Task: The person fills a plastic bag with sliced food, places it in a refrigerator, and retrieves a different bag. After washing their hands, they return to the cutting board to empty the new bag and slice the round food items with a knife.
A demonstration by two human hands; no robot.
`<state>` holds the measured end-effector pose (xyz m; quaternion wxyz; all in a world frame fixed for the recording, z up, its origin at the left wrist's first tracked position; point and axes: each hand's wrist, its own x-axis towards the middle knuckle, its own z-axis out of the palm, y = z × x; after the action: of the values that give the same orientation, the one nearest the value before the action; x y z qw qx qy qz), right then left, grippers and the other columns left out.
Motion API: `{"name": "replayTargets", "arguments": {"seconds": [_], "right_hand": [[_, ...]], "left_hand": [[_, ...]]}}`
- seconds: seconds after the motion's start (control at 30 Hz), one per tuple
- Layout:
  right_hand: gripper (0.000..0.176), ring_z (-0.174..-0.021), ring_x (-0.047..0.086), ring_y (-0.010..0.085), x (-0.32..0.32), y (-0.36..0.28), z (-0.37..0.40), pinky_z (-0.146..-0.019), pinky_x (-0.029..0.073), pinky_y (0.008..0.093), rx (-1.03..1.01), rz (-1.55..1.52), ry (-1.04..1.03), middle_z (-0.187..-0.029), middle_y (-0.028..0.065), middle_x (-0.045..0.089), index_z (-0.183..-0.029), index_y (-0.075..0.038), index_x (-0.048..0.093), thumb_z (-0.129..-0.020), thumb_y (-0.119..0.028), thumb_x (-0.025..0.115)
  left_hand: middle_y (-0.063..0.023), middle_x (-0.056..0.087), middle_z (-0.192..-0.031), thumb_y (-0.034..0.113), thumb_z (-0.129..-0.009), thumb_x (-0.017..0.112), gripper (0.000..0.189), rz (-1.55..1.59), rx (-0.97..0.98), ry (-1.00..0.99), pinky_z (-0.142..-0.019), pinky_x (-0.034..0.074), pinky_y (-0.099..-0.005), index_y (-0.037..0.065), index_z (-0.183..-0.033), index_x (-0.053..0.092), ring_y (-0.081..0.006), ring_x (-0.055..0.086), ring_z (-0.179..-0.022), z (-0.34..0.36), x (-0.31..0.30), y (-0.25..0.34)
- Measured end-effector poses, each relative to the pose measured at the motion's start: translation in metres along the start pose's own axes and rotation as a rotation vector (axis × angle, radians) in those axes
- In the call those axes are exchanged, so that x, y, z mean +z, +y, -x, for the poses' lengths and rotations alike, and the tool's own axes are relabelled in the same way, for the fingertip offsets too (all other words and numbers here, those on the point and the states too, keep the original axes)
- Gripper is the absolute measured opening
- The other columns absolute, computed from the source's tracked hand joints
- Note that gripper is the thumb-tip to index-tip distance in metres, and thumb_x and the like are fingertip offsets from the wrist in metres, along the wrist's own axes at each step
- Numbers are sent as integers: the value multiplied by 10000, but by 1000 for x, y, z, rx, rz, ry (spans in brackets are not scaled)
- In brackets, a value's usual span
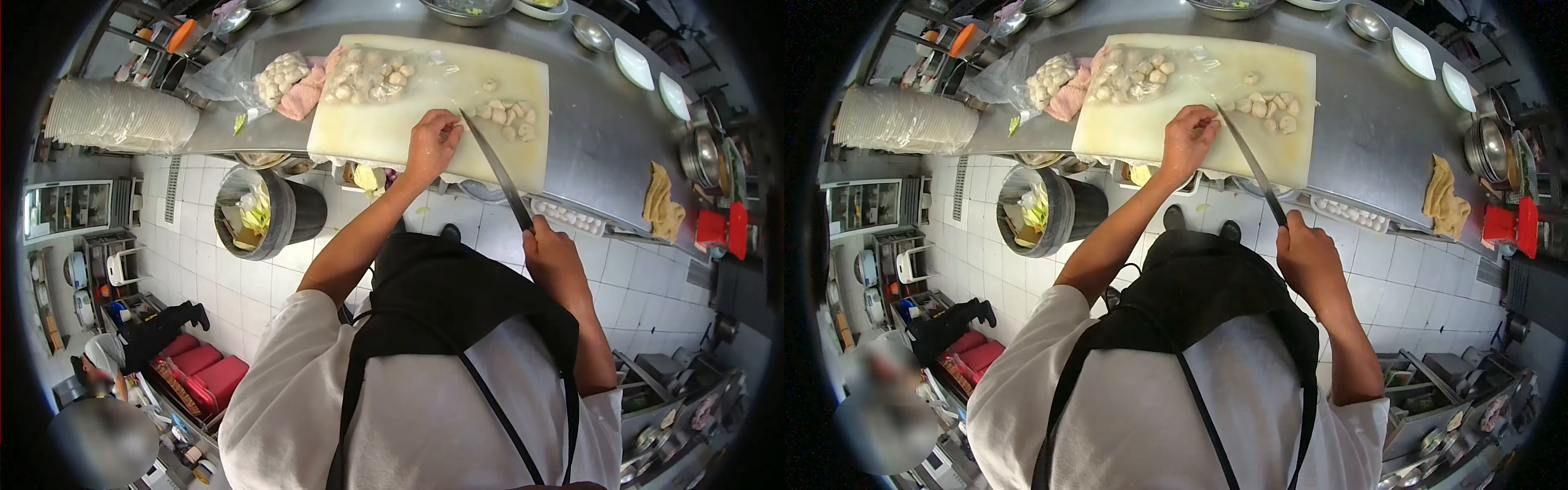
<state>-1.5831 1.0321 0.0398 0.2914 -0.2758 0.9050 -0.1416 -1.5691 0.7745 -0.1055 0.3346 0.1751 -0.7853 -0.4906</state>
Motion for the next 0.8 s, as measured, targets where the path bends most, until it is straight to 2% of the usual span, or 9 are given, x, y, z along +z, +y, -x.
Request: {"name": "replayTargets", "arguments": {"seconds": [0.17, 0.27, 0.37, 0.47, 0.63, 0.7, 0.8], "right_hand": [[237, -808, 603, 501, 5, 4, 3, -739, 463, 554, 22, 42, -12, -790, 285, 636, -1074, -24, 526, -959, -225, 477], [185, -762, 625, 492, 4, 2, 6, -729, 481, 573, -21, 86, 5, -738, 290, 632, -1019, -11, 499, -960, -181, 457], [163, -762, 631, 487, 2, -9, 8, -714, 485, 579, 18, 131, 15, -733, 281, 637, -1004, -7, 491, -947, -158, 462], [156, -760, 632, 494, 7, -13, 6, -710, 490, 586, 38, 142, 9, -749, 294, 635, -996, -5, 484, -934, -147, 464], [190, -811, 623, 515, 31, 1, -36, -750, 490, 584, -93, 123, 62, -815, 315, 634, -1022, 5, 490, -928, -158, 462], [233, -857, 620, 507, 27, -2, -49, -781, 486, 576, -96, 128, 68, -841, 318, 634, -1061, 16, 507, -937, -175, 461], [262, -847, 619, 497, 9, -14, -43, -781, 482, 567, -88, 31, 84, -840, 321, 632, -1085, 23, 514, -947, -192, 457]], "left_hand": [[-120, 655, -1007, -13, -828, 686, 131, 22, 19, 4, -711, 556, -281, -52, -952, 686, -191, 672, -775, -1, 1, -2], [-117, 658, -1004, -13, -821, 691, 134, 16, 13, 2, -706, 554, -281, -46, -950, 689, -191, 672, -767, 0, 1, -2], [-115, 662, -994, -6, -816, 696, 136, 3, 21, 10, -699, 551, -280, -38, -948, 691, -196, 673, -760, 0, 2, -2], [-116, 664, -982, 1, -814, 701, 140, -13, 22, 15, -693, 548, -284, -34, -949, 692, -202, 675, -757, 0, 3, -2], [-123, 664, -977, 8, -815, 698, 142, -26, 21, -7, -687, 546, -286, -34, -950, 693, -205, 673, -772, -1, 4, 0], [-125, 665, -982, 14, -816, 696, 139, -84, 73, -10, -675, 545, -284, -32, -948, 695, -206, 671, -780, -1, 1, -4], [-130, 665, -994, 40, -822, 698, 147, -110, 86, -20, -653, 544, -288, -25, -954, 698, -212, 671, -798, -4, -11, 3]]}}
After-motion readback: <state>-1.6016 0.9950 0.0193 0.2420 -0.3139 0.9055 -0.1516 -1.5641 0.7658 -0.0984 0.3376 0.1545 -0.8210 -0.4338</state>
